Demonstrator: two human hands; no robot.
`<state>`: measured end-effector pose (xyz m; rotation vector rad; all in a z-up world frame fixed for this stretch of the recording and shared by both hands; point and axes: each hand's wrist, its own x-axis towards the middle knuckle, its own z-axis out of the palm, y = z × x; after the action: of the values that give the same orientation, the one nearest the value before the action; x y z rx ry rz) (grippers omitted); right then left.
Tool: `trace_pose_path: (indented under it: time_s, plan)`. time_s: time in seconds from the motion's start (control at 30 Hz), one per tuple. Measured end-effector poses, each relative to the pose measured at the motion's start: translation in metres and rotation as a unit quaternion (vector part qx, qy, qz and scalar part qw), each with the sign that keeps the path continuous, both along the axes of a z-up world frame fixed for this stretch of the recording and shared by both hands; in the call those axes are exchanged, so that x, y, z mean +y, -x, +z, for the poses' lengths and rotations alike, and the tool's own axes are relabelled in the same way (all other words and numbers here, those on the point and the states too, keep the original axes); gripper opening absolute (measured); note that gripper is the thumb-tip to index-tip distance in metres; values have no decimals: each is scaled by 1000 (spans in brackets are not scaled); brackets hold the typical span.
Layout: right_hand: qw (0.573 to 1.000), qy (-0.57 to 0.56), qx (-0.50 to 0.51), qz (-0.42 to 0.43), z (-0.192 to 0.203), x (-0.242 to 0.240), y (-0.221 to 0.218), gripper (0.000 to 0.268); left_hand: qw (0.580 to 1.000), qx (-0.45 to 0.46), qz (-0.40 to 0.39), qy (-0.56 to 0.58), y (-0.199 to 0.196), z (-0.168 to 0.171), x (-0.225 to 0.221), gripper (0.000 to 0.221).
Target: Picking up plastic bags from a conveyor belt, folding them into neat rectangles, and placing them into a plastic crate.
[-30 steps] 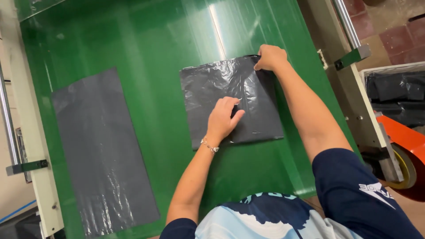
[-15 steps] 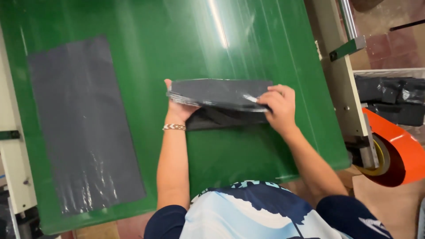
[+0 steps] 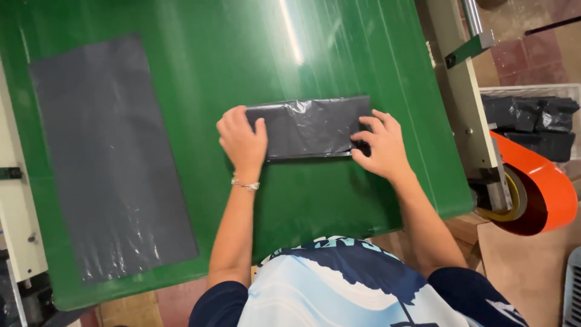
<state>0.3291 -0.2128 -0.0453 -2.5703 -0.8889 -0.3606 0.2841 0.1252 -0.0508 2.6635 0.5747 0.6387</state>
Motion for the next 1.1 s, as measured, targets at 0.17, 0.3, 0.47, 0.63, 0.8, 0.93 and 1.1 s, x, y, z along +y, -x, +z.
trace_pose_path:
  time_s: [0.17,0.3,0.47,0.63,0.8,0.93,1.1]
  plan:
    - [991,-110,-4,78,3,115,-9,57,970,49,-189,-145,-19,4,-80,55]
    - [996,-74,37,42,-59,141,-19,80,942,187,-250,-123,-8,9,-91,62]
    - [999,31,14,-27,-35,75,-35,82,943,184,-264,-81,23,11,-27,94]
    - [987,115,24,-106,-21,57,-31,92,914,54,-338,-217,50,-37,27,77]
    - [985,48,39,163,-23,126,43,88,818,-104,-440,-355,36,-30,17,18]
    - [988,-5,48,146,-44,120,87,72,830,97,-515,-188,38,-7,-14,17]
    - [937,-245,218,121,-31,78,126,32,757,322,-486,294,6,41,-41,35]
